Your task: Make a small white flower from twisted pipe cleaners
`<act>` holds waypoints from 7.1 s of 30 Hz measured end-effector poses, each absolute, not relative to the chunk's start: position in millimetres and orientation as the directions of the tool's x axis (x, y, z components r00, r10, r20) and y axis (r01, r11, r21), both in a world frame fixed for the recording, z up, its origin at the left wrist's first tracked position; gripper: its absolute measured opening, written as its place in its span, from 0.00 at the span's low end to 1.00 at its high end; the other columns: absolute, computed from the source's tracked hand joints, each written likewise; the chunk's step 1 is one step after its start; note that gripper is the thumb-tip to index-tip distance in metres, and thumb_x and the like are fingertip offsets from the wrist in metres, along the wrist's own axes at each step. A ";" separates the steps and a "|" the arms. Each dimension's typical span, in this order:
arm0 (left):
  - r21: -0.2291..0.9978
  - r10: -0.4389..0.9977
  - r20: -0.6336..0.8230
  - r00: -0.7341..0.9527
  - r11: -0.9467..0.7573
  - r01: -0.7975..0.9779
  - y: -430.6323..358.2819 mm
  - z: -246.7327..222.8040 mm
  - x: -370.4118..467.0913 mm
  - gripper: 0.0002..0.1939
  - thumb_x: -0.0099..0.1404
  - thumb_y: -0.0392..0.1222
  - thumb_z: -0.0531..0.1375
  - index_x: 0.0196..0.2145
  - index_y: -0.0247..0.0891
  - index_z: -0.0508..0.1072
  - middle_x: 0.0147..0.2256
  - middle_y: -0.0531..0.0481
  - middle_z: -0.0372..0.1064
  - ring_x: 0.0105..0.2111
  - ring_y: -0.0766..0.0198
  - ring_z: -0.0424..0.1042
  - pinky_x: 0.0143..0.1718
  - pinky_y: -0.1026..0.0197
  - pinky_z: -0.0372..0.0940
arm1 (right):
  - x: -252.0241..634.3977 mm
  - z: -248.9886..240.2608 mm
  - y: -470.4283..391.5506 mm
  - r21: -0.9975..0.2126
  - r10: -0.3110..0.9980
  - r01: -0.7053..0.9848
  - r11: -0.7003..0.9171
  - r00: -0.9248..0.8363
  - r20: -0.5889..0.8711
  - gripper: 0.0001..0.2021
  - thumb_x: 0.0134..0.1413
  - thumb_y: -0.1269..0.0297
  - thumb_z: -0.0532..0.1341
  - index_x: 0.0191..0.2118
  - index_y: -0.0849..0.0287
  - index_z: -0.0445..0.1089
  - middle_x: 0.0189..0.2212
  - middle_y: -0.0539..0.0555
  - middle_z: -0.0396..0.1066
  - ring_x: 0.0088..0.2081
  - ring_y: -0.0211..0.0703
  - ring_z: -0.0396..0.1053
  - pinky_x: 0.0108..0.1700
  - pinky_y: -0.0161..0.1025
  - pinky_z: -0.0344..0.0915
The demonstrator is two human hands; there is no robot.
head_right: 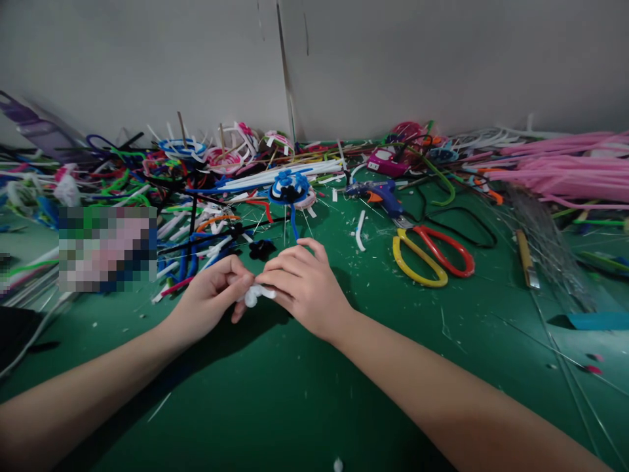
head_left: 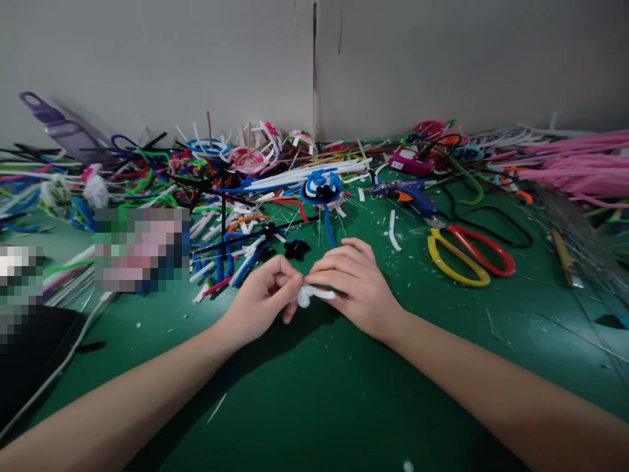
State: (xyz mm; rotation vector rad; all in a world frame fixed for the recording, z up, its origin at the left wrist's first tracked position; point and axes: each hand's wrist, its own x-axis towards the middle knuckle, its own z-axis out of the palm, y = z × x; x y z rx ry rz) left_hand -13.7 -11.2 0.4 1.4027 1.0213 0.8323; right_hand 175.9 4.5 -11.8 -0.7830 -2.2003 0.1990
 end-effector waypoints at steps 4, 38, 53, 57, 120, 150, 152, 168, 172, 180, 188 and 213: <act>0.992 0.927 -0.068 0.368 0.025 0.120 -11.1 -0.8 -14.3 0.08 0.67 0.40 0.54 0.29 0.38 0.60 0.16 0.60 0.63 0.14 0.74 0.61 0.16 0.71 0.54 | 175.8 -13.5 5.0 -0.410 0.617 0.462 0.786 -0.540 0.573 0.05 0.59 0.64 0.58 0.37 0.55 0.71 0.34 0.48 0.74 0.40 0.38 0.68 0.58 0.47 0.47; 0.984 0.907 -0.066 0.416 -0.009 0.177 -15.0 -1.3 -14.0 0.07 0.67 0.38 0.53 0.30 0.37 0.60 0.19 0.60 0.61 0.15 0.76 0.61 0.17 0.73 0.55 | 173.4 -13.3 5.3 -0.537 0.617 0.356 0.765 -0.644 0.452 0.13 0.62 0.65 0.52 0.25 0.60 0.63 0.21 0.48 0.61 0.27 0.37 0.58 0.38 0.37 0.57; 0.976 0.899 -0.089 0.429 -0.008 0.219 -14.5 -1.0 -13.1 0.07 0.67 0.41 0.53 0.33 0.36 0.63 0.23 0.57 0.63 0.19 0.72 0.65 0.21 0.69 0.63 | 172.0 -15.2 1.9 -0.504 0.623 0.410 0.760 -0.678 0.389 0.14 0.61 0.65 0.51 0.28 0.63 0.69 0.24 0.53 0.70 0.28 0.38 0.63 0.35 0.37 0.58; 0.976 0.894 -0.099 0.436 0.001 0.220 -13.5 -0.9 -12.3 0.07 0.67 0.41 0.53 0.33 0.36 0.63 0.23 0.56 0.63 0.20 0.72 0.66 0.22 0.68 0.63 | 172.1 -14.1 1.6 -0.504 0.633 0.427 0.751 -0.682 0.366 0.15 0.61 0.65 0.50 0.30 0.64 0.71 0.25 0.54 0.70 0.29 0.39 0.64 0.36 0.37 0.58; 0.968 0.893 -0.091 0.440 -0.025 0.251 -13.2 -1.0 -12.6 0.06 0.67 0.41 0.52 0.34 0.36 0.63 0.22 0.57 0.64 0.20 0.71 0.67 0.23 0.68 0.62 | 171.6 -13.1 3.1 -0.536 0.651 0.429 0.727 -0.678 0.341 0.13 0.60 0.65 0.52 0.28 0.62 0.69 0.23 0.51 0.68 0.28 0.38 0.63 0.35 0.36 0.57; 0.952 0.901 0.059 0.429 -0.180 0.248 -18.8 -6.2 -14.5 0.05 0.69 0.40 0.51 0.35 0.37 0.62 0.25 0.56 0.66 0.19 0.73 0.67 0.21 0.69 0.62 | 174.9 -9.1 3.5 -0.714 0.695 0.328 0.618 -0.652 0.303 0.13 0.61 0.64 0.52 0.31 0.63 0.71 0.25 0.50 0.69 0.27 0.33 0.65 0.31 0.31 0.57; 0.953 0.898 0.079 0.432 -0.195 0.230 -18.9 -7.3 -14.6 0.05 0.69 0.40 0.51 0.35 0.38 0.62 0.25 0.56 0.67 0.19 0.73 0.67 0.20 0.69 0.62 | 175.7 -9.2 3.8 -0.723 0.695 0.315 0.614 -0.650 0.307 0.13 0.61 0.64 0.52 0.30 0.63 0.71 0.24 0.49 0.68 0.26 0.32 0.64 0.30 0.31 0.56; 0.968 0.923 0.037 0.382 -0.128 0.215 -17.1 -2.5 -13.9 0.06 0.69 0.42 0.52 0.35 0.38 0.62 0.24 0.56 0.67 0.19 0.73 0.66 0.21 0.70 0.62 | 174.9 -7.4 3.0 -0.729 0.756 0.388 0.564 -0.597 0.268 0.14 0.61 0.60 0.54 0.32 0.61 0.72 0.25 0.49 0.70 0.26 0.34 0.64 0.29 0.32 0.55; 0.978 0.927 0.035 0.374 -0.108 0.177 -16.8 -2.0 -13.4 0.06 0.69 0.41 0.52 0.35 0.37 0.62 0.24 0.56 0.67 0.18 0.73 0.66 0.20 0.70 0.62 | 174.2 -8.5 1.9 -0.688 0.757 0.411 0.598 -0.571 0.316 0.12 0.61 0.61 0.54 0.32 0.60 0.71 0.26 0.49 0.71 0.28 0.35 0.66 0.31 0.32 0.56; 0.986 0.940 0.020 0.342 -0.075 0.148 -14.6 -0.2 -11.7 0.06 0.68 0.41 0.52 0.34 0.37 0.62 0.23 0.56 0.67 0.18 0.73 0.66 0.20 0.70 0.62 | 174.4 -12.1 1.9 -0.604 0.727 0.433 0.669 -0.551 0.411 0.11 0.62 0.62 0.54 0.34 0.59 0.71 0.28 0.48 0.73 0.29 0.34 0.67 0.33 0.32 0.57; 0.994 0.940 0.041 0.339 -0.074 0.084 -11.6 -0.1 -12.9 0.07 0.68 0.41 0.52 0.33 0.36 0.63 0.23 0.56 0.66 0.19 0.72 0.67 0.21 0.69 0.63 | 170.1 -10.1 -3.5 -0.474 0.619 0.398 0.786 -0.503 0.604 0.09 0.60 0.67 0.55 0.33 0.61 0.71 0.26 0.50 0.73 0.28 0.36 0.67 0.34 0.34 0.59; 0.983 0.964 -0.034 0.265 -0.015 0.181 -13.4 -2.4 -12.2 0.06 0.68 0.41 0.52 0.33 0.37 0.64 0.23 0.55 0.65 0.17 0.74 0.62 0.17 0.71 0.58 | 172.4 -13.7 0.0 -0.521 0.678 0.443 0.729 -0.572 0.462 0.10 0.61 0.66 0.54 0.36 0.60 0.73 0.28 0.50 0.74 0.28 0.35 0.68 0.32 0.33 0.59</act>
